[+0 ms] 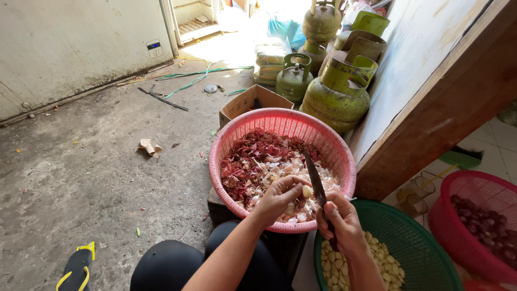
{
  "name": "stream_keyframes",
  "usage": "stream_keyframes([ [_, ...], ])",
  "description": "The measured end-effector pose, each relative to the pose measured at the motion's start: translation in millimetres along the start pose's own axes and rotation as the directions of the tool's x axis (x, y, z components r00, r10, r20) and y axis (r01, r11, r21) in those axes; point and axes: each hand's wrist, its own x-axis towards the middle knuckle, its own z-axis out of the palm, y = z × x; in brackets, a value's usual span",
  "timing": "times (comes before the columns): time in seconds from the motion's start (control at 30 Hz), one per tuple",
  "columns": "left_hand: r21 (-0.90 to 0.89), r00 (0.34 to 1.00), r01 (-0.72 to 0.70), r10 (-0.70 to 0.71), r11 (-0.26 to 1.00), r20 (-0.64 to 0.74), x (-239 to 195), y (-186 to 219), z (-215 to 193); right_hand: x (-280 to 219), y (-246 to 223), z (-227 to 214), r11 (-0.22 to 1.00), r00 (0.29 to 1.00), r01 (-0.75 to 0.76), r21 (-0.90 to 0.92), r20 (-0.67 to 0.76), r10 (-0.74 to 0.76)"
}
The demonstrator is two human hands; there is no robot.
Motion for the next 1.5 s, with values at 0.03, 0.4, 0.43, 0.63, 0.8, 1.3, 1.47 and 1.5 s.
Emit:
stream_keyframes([
  [0.03, 0.028, 1.000, -0.013, 0.013, 1.000, -0.006, -1.4, -0.6, 0.7, 0.2, -1.3, 0.9, 1.000, 1.000, 0.008, -0.012, 0.004, -0.008],
  [0.4, 0.166, 0.998, -0.063, 0.064, 0.984, -0.001, 0.8, -1.2, 5.4, -4.1, -13.9, 4.8, 0.971, 0.997, -0.001, -0.239, -0.071, -0.016],
  [0.43, 0.185, 0.998, -0.058, 0.058, 0.981, 0.002, 0.6, 0.6, 4.9, -3.6, -14.7, 4.1, 0.967, 0.997, 0.003, -0.254, -0.076, -0.023],
  [0.63, 0.155, 0.999, 0.039, -0.033, 0.987, -0.038, -2.4, 8.1, 8.0, 1.7, -14.6, 3.9, 0.953, 0.991, 0.005, -0.303, -0.124, -0.044],
  [0.8, 0.104, 0.992, -0.018, 0.031, 0.994, -0.122, 1.7, 5.8, 6.1, 3.5, -9.5, 11.2, 0.913, 0.990, -0.001, -0.408, -0.132, -0.058],
  [1.3, 0.109, 0.998, -0.019, 0.026, 0.994, -0.064, 2.2, 10.9, 8.9, 20.1, -23.3, -0.1, 0.898, 0.931, -0.030, -0.439, -0.340, -0.135],
  [1.47, 0.152, 0.981, -0.080, 0.104, 0.985, -0.161, 4.7, 9.2, 4.8, 19.0, -19.9, 15.1, 0.831, 0.981, -0.086, -0.550, -0.192, -0.025],
  [1.5, 0.153, 0.977, -0.091, 0.118, 0.984, -0.176, 5.0, 7.6, 2.9, 18.6, -19.9, 19.4, 0.859, 0.990, -0.047, -0.510, -0.138, -0.028],
])
